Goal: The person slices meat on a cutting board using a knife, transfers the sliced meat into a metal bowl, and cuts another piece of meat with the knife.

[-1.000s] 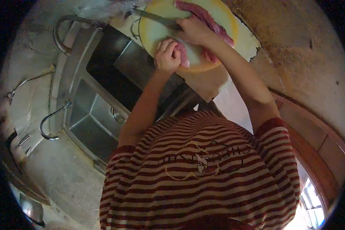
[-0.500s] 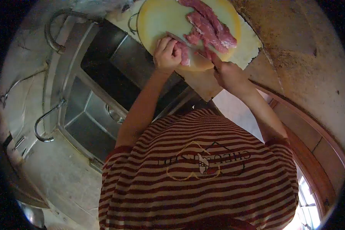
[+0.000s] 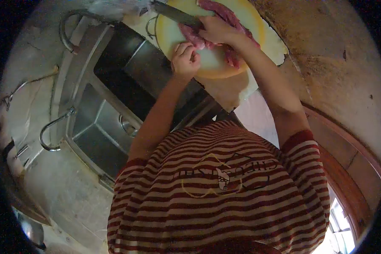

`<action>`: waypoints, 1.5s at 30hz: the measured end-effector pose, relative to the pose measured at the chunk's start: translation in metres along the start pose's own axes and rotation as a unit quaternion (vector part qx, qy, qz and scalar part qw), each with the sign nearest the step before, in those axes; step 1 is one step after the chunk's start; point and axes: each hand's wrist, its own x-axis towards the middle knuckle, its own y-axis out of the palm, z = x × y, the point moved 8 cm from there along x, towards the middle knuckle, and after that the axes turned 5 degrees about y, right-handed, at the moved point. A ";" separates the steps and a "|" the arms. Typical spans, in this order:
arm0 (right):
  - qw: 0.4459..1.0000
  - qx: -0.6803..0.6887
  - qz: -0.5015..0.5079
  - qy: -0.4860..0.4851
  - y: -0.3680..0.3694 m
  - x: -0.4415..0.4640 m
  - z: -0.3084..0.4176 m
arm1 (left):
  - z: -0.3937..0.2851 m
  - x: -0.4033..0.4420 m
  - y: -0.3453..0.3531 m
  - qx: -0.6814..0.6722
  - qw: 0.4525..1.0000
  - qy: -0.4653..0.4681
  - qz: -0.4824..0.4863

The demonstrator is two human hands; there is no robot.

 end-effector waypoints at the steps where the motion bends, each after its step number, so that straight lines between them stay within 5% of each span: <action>1: 1.000 0.000 0.006 -0.011 0.006 0.003 -0.012 | 0.001 0.000 -0.001 -0.013 1.000 -0.024 -0.015; 3: 1.000 0.000 0.010 -0.026 0.010 0.006 -0.020 | -0.001 0.006 -0.004 -0.023 0.998 -0.045 -0.031; 8: 0.999 -0.032 -0.011 -0.010 0.008 0.012 -0.023 | -0.007 0.024 0.024 0.086 0.986 0.001 0.141; 12: 0.992 -0.059 -0.092 -0.057 -0.019 0.006 -0.015 | 0.004 0.023 0.015 0.091 0.991 0.028 0.097; 15: 0.997 0.049 -0.027 0.045 -0.004 -0.001 -0.033 | 0.024 0.012 0.016 -0.018 0.982 -0.088 0.164; 18: 0.996 -0.001 -0.062 -0.056 -0.001 -0.011 -0.026 | 0.007 0.010 -0.002 -0.059 0.989 -0.072 0.113; 20: 0.995 0.088 -0.022 0.030 -0.001 -0.022 -0.030 | 0.014 -0.010 0.002 -0.135 0.939 -0.254 0.188; 23: 0.993 0.063 -0.089 0.037 -0.013 -0.033 -0.029 | -0.001 -0.016 -0.003 -0.138 0.932 -0.220 0.253; 27: 0.987 0.010 -0.151 0.053 -0.015 -0.037 -0.052 | -0.017 -0.005 -0.012 -0.217 0.943 -0.153 0.200; 29: 0.901 -0.126 -0.364 -0.201 -0.028 -0.076 -0.020 | -0.017 0.002 -0.022 -0.285 0.919 -0.219 0.162; 30: 0.901 -0.126 -0.364 -0.201 -0.026 -0.089 -0.018 | -0.011 0.000 -0.019 -0.286 0.918 -0.220 0.163; 32: 0.967 -0.034 -0.230 -0.107 -0.004 -0.112 -0.022 | -0.002 0.007 -0.030 -0.067 0.992 -0.080 0.070; 35: 0.984 -0.021 -0.175 0.008 0.034 -0.136 -0.037 | -0.014 0.015 -0.019 -0.012 0.998 0.038 0.045; 43: 0.990 -0.048 -0.103 0.088 0.061 -0.126 -0.016 | 0.004 0.003 -0.002 -0.005 1.000 0.005 0.023; 45: 0.987 -0.069 -0.146 -0.001 0.055 -0.098 0.000 | 0.006 0.004 -0.003 0.001 0.999 -0.025 0.041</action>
